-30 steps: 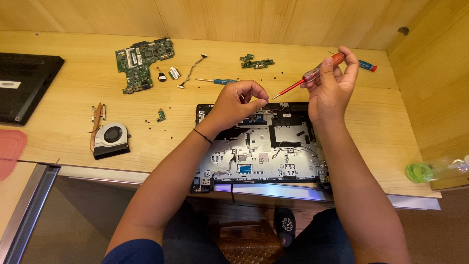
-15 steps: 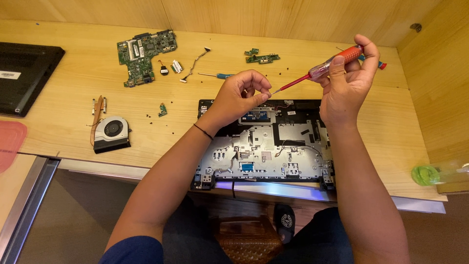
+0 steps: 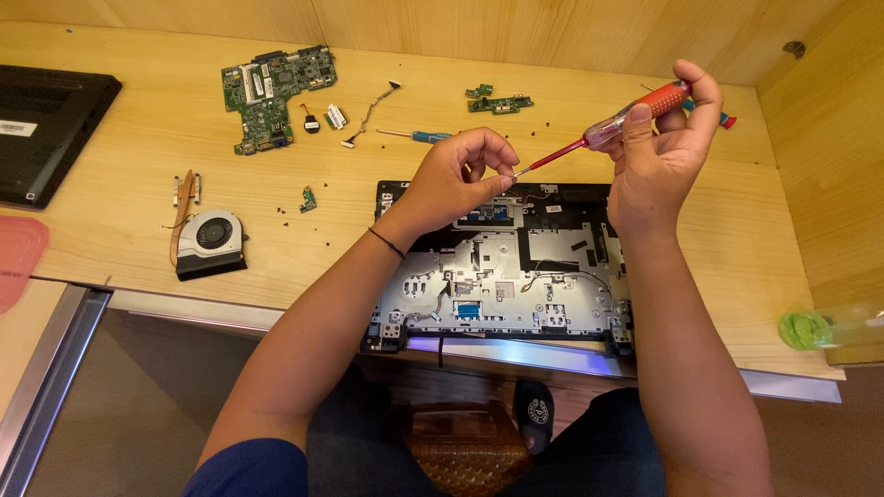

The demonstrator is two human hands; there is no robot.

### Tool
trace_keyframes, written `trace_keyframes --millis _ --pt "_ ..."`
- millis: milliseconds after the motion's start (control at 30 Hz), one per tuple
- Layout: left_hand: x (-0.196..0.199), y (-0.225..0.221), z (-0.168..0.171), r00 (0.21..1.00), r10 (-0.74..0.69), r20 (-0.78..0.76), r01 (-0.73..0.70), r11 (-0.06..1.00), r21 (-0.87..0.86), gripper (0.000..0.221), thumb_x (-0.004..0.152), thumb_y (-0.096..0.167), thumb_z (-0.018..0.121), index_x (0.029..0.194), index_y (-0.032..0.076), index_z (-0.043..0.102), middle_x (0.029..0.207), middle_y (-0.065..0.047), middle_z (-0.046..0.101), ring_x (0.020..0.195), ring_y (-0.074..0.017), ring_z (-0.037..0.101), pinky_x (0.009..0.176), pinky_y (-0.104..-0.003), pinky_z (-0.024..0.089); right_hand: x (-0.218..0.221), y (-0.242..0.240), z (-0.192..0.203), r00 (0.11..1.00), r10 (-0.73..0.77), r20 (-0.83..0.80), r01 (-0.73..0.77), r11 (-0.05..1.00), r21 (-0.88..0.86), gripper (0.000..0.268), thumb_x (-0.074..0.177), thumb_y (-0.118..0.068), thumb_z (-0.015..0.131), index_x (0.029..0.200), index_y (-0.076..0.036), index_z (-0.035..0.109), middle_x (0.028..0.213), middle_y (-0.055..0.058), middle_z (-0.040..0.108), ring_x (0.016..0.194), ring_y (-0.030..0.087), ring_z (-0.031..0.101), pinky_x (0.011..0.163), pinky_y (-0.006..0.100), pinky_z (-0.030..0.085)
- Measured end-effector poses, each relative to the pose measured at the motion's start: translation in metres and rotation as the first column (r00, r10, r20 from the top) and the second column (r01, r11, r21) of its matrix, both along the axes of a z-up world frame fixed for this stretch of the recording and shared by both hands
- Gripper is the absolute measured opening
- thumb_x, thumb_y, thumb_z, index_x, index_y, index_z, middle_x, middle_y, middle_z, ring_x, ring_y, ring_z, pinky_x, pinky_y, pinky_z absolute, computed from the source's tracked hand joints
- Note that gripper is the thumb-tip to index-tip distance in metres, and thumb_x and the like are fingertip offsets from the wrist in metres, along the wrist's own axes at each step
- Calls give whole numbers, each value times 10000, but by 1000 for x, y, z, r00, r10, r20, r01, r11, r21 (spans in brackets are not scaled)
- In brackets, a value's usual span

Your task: Removing a Wi-Fi module from a laptop motherboard using a screwdriver

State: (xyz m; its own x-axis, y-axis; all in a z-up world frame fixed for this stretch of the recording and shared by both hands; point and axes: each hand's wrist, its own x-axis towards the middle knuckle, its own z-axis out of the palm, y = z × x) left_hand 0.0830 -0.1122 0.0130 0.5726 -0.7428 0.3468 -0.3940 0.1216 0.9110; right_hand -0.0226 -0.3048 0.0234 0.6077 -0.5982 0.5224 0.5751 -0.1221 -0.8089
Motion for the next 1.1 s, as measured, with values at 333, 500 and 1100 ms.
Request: trace_keyframes --millis 333,500,1100 --pt "0 0 0 1000 14 8 -14 1000 16 179 828 73 705 963 157 625 820 54 660 555 -30 331 530 -163 331 -8 0 1 995 98 5 -95 978 -184 541 1059 -34 563 1474 -198 256 1094 221 557 751 276 605 706 419 616" --pt "-3 2 4 1000 18 12 -19 999 45 180 835 66 695 968 163 624 826 50 658 563 -41 320 529 -168 342 -12 3 0 995 80 -60 -89 983 -162 784 1050 -52 664 1561 -277 114 1068 201 621 915 201 631 790 381 676" --pt "-6 3 8 974 47 220 -63 996 69 185 835 65 662 982 166 614 834 54 668 564 -71 334 557 -214 361 -11 10 4 985 134 -112 -139 989 -42 921 1040 25 682 1569 -301 2 969 181 637 878 194 674 703 347 698"
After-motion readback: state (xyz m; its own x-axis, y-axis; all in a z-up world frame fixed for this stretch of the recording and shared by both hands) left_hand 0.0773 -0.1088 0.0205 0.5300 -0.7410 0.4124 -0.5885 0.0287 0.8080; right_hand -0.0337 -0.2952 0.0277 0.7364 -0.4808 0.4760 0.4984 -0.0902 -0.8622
